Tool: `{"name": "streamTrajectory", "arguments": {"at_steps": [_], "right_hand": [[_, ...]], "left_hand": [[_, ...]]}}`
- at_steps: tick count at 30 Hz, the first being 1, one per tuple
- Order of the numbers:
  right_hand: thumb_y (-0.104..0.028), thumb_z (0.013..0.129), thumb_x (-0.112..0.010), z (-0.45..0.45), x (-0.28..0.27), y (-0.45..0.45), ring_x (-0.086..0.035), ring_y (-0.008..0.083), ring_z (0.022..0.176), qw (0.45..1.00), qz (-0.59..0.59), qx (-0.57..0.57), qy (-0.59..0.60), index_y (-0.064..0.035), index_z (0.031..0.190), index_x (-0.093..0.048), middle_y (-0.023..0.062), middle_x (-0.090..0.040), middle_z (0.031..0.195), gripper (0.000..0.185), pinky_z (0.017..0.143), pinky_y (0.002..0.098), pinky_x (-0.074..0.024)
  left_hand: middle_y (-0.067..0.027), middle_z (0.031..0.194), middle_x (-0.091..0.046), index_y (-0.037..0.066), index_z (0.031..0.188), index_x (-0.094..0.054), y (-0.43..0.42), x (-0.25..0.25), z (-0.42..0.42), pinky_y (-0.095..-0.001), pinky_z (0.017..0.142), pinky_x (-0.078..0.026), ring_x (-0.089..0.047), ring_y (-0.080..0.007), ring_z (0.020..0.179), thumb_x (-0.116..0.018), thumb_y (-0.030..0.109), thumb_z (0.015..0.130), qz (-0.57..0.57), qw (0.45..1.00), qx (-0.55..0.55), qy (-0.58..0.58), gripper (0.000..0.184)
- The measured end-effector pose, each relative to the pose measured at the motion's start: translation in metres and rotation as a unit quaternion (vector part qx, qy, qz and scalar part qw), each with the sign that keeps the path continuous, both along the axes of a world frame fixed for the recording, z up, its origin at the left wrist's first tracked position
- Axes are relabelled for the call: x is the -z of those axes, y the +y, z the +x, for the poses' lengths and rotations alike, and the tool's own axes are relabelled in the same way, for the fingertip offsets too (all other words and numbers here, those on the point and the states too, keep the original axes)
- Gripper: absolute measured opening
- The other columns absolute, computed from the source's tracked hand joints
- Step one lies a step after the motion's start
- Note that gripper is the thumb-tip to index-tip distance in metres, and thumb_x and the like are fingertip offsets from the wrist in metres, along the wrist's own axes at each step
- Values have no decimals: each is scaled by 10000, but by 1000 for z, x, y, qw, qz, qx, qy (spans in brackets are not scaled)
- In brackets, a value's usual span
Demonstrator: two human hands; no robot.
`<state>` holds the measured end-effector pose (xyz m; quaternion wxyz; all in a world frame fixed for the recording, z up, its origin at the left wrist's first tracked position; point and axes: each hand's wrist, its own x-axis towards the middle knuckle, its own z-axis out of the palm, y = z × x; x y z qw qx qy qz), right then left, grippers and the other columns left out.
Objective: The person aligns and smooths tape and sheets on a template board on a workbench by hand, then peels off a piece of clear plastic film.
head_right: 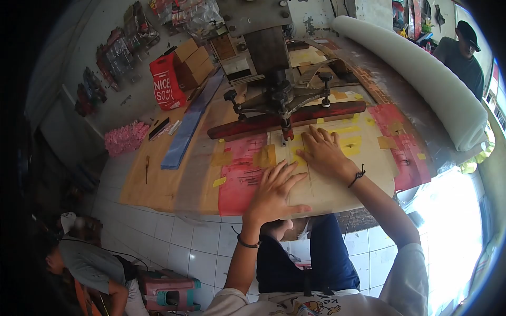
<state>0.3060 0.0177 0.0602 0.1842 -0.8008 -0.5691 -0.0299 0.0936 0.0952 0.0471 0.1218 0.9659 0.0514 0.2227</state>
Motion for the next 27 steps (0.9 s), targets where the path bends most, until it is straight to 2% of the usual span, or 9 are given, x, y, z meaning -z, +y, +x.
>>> {"name": "streamTrajectory", "arguments": {"at_steps": [5,12,21,24,27], "right_hand": [[-468,1048,-479,1,5,-2,-307,370,1519,999,15,-33,-11,-67,1511,-469,179,-386,1622,613,1236,563,-187],[-481,1058,-444,-2,5,-3,-299,333,1535,999,0,-7,-34,-103,1560,-428,150,-360,1644,629,1264,529,-179],[-478,1064,-437,-4,7,-8,-282,373,1536,999,-18,-18,-30,-66,1560,-415,197,-351,1637,645,1262,525,-185],[-439,1058,-475,-16,9,-24,-349,404,1495,999,-4,-28,-45,-39,1528,-454,229,-397,1601,618,1237,507,-251],[-389,1043,-521,-34,6,-48,-445,431,1418,995,24,-53,-78,-8,1461,-528,260,-473,1533,566,1193,498,-321]], "left_hand": [[-167,1516,-481,127,1343,-644,0,1,1,-567,1192,-260,-351,-381,1467,-715,722,776,-20,1000,3,5,826],[-158,1503,-499,114,1366,-639,0,0,2,-531,1200,-253,-350,-370,1465,-665,679,851,-23,1000,1,2,765],[-146,1441,-558,137,1361,-651,4,3,0,-513,1195,-282,-398,-363,1436,-691,561,895,-43,999,8,-21,631],[-116,1386,-589,132,1295,-686,6,2,-3,-493,1187,-314,-434,-344,1409,-696,497,923,-82,996,21,-32,521],[-101,1365,-599,123,1232,-716,3,2,-2,-486,1183,-320,-443,-336,1395,-703,499,916,-148,985,13,-89,491]]}}
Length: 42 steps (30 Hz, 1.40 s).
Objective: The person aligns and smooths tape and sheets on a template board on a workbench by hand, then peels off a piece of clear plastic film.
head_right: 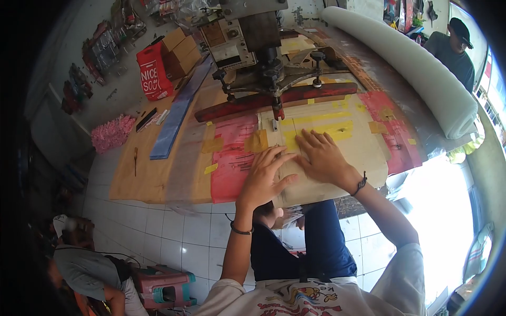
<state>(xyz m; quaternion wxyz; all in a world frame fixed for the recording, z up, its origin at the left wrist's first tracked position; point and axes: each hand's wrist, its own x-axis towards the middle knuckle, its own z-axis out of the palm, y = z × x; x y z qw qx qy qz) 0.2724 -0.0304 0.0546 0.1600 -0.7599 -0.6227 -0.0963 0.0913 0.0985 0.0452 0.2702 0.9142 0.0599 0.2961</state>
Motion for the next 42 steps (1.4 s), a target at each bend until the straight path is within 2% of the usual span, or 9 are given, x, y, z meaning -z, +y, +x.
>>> {"name": "streamTrajectory", "arguments": {"at_steps": [4,10,16,22,25,28,31,34,42], "right_hand": [[-346,1011,-601,3,-37,-11,-599,416,1187,992,-73,8,107,-62,1305,-667,193,-653,1271,413,1084,471,-431],[-354,980,-668,52,-13,24,-566,358,1207,998,27,13,57,-88,1211,-689,145,-634,1258,353,1062,446,-443],[-315,961,-698,75,-26,41,-520,359,1259,984,-115,-31,129,-91,1220,-647,140,-616,1270,346,1078,449,-429],[-213,923,-730,63,-10,36,-570,310,1210,988,17,-63,137,-87,1206,-625,112,-668,1165,327,1046,427,-450],[-156,893,-749,65,-10,35,-644,299,1072,937,64,-95,330,-78,1261,-604,87,-701,1024,403,961,405,-497],[-135,855,-776,54,-23,35,-672,294,951,936,85,-67,336,-67,1265,-649,82,-707,925,435,878,406,-524],[-184,844,-787,64,-20,28,-660,298,943,972,91,-205,75,-81,1222,-722,101,-704,930,397,862,412,-519],[-281,860,-772,66,-24,29,-645,313,921,976,51,-185,100,-117,1149,-779,108,-695,940,332,866,423,-511],[-487,988,-584,44,-22,32,-587,279,998,992,1,-127,-26,-230,1302,-718,97,-624,997,427,946,430,-445]], "left_hand": [[-99,1330,-605,118,1198,-734,0,2,0,-493,1169,-333,-446,-349,1382,-736,488,889,54,998,3,17,482],[-79,1305,-613,137,1186,-751,1,0,-4,-502,1166,-334,-443,-359,1383,-785,460,840,70,997,22,35,475],[-68,1301,-616,150,1178,-763,1,-4,-3,-508,1164,-334,-441,-359,1388,-798,460,821,60,997,18,44,474],[-67,1297,-617,155,1178,-765,1,-6,-2,-509,1160,-332,-439,-362,1388,-805,469,808,63,997,18,50,488],[-68,1294,-618,154,1179,-765,1,-6,-1,-509,1157,-333,-441,-359,1382,-806,471,803,62,997,18,50,493],[-68,1291,-620,155,1180,-763,-1,-8,-1,-510,1155,-333,-444,-358,1376,-809,467,801,61,996,16,56,492],[-67,1290,-621,156,1178,-763,-2,-10,0,-510,1155,-333,-446,-361,1372,-812,457,801,59,997,11,56,486],[-66,1291,-621,155,1173,-764,-3,-9,0,-509,1154,-338,-448,-364,1369,-814,447,802,56,997,10,59,476],[-72,1281,-618,138,1163,-756,-4,-8,1,-502,1144,-355,-466,-353,1346,-823,424,797,82,995,-1,47,469]]}}
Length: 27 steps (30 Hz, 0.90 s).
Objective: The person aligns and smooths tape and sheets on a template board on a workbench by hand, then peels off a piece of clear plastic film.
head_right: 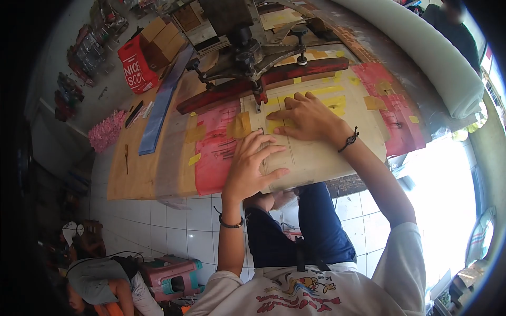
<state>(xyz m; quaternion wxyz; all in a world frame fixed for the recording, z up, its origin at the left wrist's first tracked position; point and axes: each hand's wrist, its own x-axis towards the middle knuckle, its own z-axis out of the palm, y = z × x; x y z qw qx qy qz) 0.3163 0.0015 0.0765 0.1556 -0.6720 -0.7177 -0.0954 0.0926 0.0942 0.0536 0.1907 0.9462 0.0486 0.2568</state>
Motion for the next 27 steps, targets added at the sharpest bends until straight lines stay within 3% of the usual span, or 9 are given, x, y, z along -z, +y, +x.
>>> {"name": "streamTrajectory", "arguments": {"at_steps": [4,7,10,13,16,19,22,23,27], "right_hand": [[-542,1014,-501,-6,-8,2,-593,291,1055,998,-56,28,-21,-301,1357,-681,104,-630,1068,457,942,433,-449],[-537,1025,-488,-3,-10,-2,-583,290,1093,997,-76,20,-26,-273,1388,-657,99,-614,1104,480,977,457,-443],[-536,1028,-488,9,-10,-25,-553,316,1233,997,-70,24,13,-234,1421,-627,112,-611,1258,514,1068,478,-417],[-485,1032,-523,12,3,-56,-485,319,1364,996,1,65,-55,-162,1464,-577,130,-562,1421,542,1152,458,-372],[-481,1043,-506,10,-1,-66,-450,337,1413,990,-57,124,-15,-101,1485,-539,153,-506,1518,583,1189,475,-335],[-474,1058,-481,-1,-3,-62,-452,351,1418,990,-33,125,54,-34,1498,-495,185,-499,1525,623,1209,484,-312],[-472,1063,-472,-19,-6,-53,-409,372,1460,994,-80,76,26,6,1512,-449,223,-459,1555,656,1235,467,-286],[-468,1065,-468,-24,-2,-50,-351,372,1499,992,-91,86,34,40,1512,-425,245,-413,1582,677,1253,456,-260],[-454,1070,-466,-29,5,-44,-329,374,1510,988,-84,118,61,74,1501,-417,258,-409,1579,684,1255,485,-242]], "left_hand": [[-71,1272,-619,137,1146,-755,-1,3,0,-499,1135,-362,-478,-339,1329,-829,417,790,-8,1000,3,-10,459],[-70,1261,-620,140,1135,-756,0,0,0,-490,1129,-368,-485,-329,1315,-829,413,787,-4,1000,2,-13,448],[-69,1249,-622,144,1134,-756,-1,0,-1,-481,1127,-372,-489,-322,1307,-828,405,787,-6,1000,-2,-12,441],[-68,1247,-621,147,1137,-757,-1,1,-2,-476,1130,-369,-490,-317,1305,-825,401,791,-10,1000,-4,-20,435],[-68,1254,-619,148,1139,-757,-1,2,-2,-475,1135,-363,-488,-314,1309,-820,401,798,-10,1000,1,-22,429],[-70,1267,-616,146,1144,-755,0,2,-1,-478,1139,-358,-483,-313,1317,-814,405,806,-9,1000,4,-16,430],[-72,1277,-613,142,1155,-748,0,4,0,-484,1141,-356,-475,-317,1331,-807,412,814,-9,1000,-3,-19,439],[-73,1280,-612,141,1159,-746,-1,4,0,-486,1142,-355,-473,-319,1336,-804,414,815,-7,1000,-7,-18,442],[-75,1292,-609,137,1161,-738,-2,4,-1,-492,1146,-352,-463,-325,1357,-797,422,821,-7,1000,-12,-16,448]]}}
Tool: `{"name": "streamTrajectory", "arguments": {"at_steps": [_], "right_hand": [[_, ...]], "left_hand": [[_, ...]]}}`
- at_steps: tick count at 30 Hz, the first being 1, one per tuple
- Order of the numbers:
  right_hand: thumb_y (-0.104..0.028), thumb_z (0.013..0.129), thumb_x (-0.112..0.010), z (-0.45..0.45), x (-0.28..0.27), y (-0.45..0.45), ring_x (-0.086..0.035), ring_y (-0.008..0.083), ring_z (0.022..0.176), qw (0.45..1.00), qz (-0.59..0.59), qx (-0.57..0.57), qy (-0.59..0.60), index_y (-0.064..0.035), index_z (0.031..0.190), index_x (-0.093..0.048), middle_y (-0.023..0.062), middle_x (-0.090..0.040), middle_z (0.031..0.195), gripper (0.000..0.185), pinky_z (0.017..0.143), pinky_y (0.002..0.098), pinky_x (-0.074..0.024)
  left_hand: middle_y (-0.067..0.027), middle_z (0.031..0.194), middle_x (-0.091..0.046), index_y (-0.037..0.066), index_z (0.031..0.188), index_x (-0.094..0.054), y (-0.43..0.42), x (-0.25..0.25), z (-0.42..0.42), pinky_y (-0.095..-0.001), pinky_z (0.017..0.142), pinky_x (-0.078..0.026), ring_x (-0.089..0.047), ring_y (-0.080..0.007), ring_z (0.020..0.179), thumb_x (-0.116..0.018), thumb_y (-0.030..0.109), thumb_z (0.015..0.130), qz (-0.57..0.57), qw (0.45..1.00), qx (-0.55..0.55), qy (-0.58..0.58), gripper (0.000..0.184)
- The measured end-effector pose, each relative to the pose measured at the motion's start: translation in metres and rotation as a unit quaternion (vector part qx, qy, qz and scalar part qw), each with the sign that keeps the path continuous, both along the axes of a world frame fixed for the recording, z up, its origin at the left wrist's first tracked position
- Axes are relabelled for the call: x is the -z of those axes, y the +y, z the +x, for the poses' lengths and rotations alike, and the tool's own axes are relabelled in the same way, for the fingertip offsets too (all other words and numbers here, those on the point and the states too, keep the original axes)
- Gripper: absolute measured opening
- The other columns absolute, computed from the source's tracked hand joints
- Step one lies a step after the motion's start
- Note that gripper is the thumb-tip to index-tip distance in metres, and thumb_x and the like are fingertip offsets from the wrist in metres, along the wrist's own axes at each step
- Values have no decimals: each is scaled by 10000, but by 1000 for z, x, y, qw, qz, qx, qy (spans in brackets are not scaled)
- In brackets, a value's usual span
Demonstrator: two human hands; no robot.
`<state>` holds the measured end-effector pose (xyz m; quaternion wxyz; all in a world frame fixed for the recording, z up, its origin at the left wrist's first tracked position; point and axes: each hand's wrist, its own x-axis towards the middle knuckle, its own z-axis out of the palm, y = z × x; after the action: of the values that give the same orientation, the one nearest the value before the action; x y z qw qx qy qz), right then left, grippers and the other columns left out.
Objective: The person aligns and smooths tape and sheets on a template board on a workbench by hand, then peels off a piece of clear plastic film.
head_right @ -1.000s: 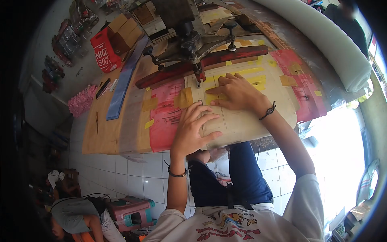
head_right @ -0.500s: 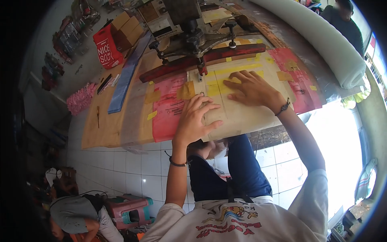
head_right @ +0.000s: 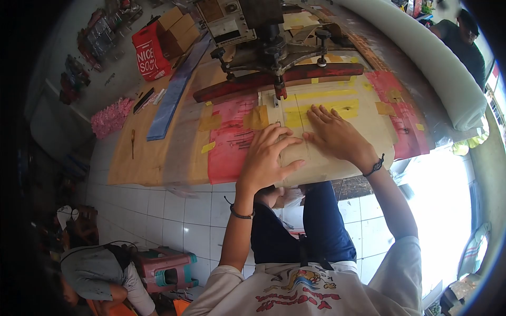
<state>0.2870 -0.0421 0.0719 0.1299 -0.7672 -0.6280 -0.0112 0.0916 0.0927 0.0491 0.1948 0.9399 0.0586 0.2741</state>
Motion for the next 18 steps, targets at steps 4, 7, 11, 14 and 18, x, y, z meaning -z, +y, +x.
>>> {"name": "streamTrajectory", "arguments": {"at_steps": [4,7,11,14,18], "right_hand": [[-462,1069,-464,2,6,-1,-338,404,1499,997,14,73,-9,70,1512,-400,269,-418,1568,695,1246,529,-240],[-471,1067,-466,-4,-3,-13,-332,414,1501,995,10,97,-14,23,1540,-383,247,-422,1574,689,1248,560,-213],[-479,1070,-464,-26,-15,-30,-278,393,1533,996,-63,-33,46,-83,1577,-375,195,-372,1623,649,1260,568,-168],[-499,1074,-445,-20,-12,-31,-231,365,1556,995,-84,-51,21,-142,1585,-380,183,-307,1658,627,1263,562,-165],[-529,1075,-413,1,-7,-8,-174,336,1577,995,-91,-29,26,-165,1599,-358,149,-254,1687,640,1260,591,-144]], "left_hand": [[-78,1297,-604,131,1154,-734,-2,1,1,-488,1148,-355,-464,-321,1361,-794,413,827,-4,1000,-2,-4,437],[-83,1296,-603,127,1157,-732,1,0,-1,-483,1146,-359,-469,-315,1355,-787,409,838,-6,1000,-3,-4,429],[-90,1313,-597,120,1163,-727,-1,1,0,-478,1153,-359,-474,-311,1351,-764,427,862,-14,1000,-17,-8,431],[-100,1331,-588,114,1203,-708,0,4,2,-478,1163,-353,-471,-317,1355,-751,440,872,8,999,-24,-20,467],[-130,1373,-562,100,1263,-678,-3,3,-1,-487,1165,-353,-466,-337,1357,-745,451,876,1,999,-27,-20,527]]}}
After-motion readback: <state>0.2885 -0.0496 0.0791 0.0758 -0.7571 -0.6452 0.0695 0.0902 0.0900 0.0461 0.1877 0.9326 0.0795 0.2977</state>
